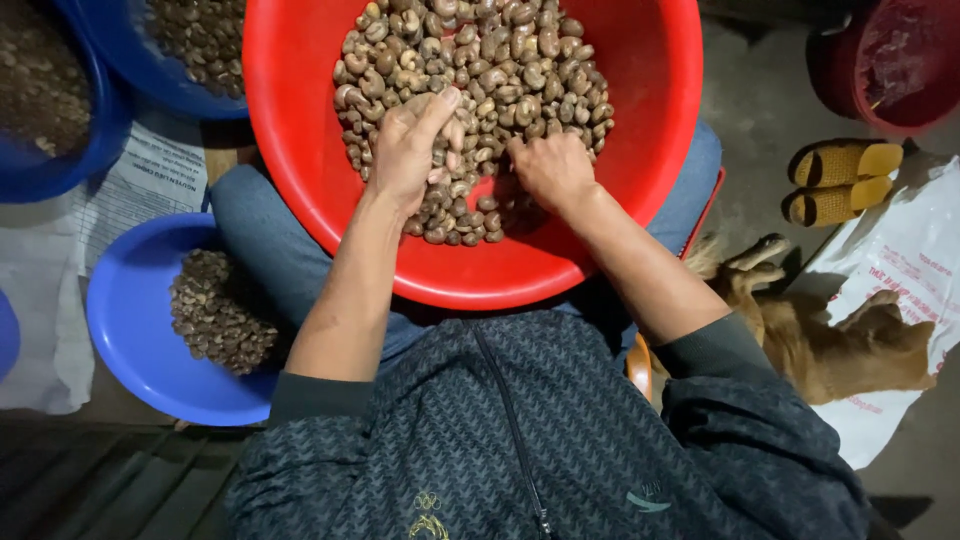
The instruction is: Manually sorting cashew nuts in a large bowl by picking through them and moving them around.
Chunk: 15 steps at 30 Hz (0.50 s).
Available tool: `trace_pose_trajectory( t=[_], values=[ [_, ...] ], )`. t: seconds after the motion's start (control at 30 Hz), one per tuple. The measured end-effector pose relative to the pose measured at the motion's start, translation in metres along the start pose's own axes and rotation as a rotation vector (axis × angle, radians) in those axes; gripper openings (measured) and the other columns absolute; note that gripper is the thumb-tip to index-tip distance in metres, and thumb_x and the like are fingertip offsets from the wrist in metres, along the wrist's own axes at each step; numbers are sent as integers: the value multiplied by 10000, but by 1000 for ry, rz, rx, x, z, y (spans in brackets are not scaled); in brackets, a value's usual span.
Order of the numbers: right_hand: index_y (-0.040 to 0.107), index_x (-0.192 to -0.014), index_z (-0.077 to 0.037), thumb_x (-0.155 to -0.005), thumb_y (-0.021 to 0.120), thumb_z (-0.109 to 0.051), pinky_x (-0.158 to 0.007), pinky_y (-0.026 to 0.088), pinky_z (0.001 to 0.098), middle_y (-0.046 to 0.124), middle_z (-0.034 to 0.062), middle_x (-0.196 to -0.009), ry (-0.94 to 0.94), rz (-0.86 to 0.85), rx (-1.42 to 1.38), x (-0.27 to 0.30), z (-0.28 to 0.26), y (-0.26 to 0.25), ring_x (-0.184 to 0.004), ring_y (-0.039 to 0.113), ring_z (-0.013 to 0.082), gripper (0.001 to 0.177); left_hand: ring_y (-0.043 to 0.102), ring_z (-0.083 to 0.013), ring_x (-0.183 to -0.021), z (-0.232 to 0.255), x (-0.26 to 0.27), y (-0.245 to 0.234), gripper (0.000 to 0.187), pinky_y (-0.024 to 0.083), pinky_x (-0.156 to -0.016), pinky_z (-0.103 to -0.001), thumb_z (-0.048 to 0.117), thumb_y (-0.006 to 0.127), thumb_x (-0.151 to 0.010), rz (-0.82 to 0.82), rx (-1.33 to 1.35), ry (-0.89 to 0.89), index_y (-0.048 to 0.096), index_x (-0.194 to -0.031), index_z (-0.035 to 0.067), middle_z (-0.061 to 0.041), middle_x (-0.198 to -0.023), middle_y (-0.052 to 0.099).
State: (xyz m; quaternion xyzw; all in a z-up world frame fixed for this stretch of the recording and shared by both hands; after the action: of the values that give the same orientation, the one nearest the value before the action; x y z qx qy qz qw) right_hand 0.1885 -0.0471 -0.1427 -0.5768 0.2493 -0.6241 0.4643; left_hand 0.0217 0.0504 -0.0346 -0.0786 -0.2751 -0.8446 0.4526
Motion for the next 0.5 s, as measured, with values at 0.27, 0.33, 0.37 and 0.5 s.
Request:
trace_pose_trajectory(
  t=[0.27, 0.33, 0.37, 0.5],
  values=[
    [575, -1106, -67, -991, 575, -273, -530, 534, 498, 706, 166, -708, 38, 181, -347, 13, 15, -26, -590, 681, 393, 236, 436, -61, -454, -18, -7, -1, 129, 383, -375, -234, 202, 608, -1006, 77, -635, -117, 670, -1066, 106, -32, -847, 662],
    [552, -1112, -45, -980, 638, -309, -568, 513, 572, 683, 242, -726, 65, 138, -584, 28, 27, -62, -628, 652, 496, 308, 365, -32, -389, -38, -11, -9, 281, 300, -296, -226, 237, 588, -996, 91, -939, -134, 668, -1235, 113, -63, -1039, 756],
    [590, -1089, 10, -993, 620, -230, -595, 518, 542, 675, 271, -755, 44, 149, -972, 38, 33, -88, -655, 656, 451, 260, 549, -204, -590, -48, -15, -11, 196, 444, -493, -383, 301, 596, -979, 87, -1191, 22, 679, -1085, 159, -71, -949, 738],
    [660, -968, -158, -1043, 629, -318, -382, 359, 153, 520, -83, -590, 6, 72, -1949, 60, 62, -145, -467, 443, 2, 179, 614, -197, -489, -55, -17, 4, 122, 546, -378, -318, 11, 646, -941, -27, -1499, 271, 735, -1020, -15, -135, -776, 719]
  ],
)
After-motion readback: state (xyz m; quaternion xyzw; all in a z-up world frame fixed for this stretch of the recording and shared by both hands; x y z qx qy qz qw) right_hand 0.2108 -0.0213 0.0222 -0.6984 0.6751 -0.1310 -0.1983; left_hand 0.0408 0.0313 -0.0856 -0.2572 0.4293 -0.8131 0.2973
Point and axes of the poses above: each hand's wrist, its own x-axis away from the middle knuckle, its own y-axis out of the palm, z = x × y, the point moved 5 cm from there along -x, towards the middle knuckle
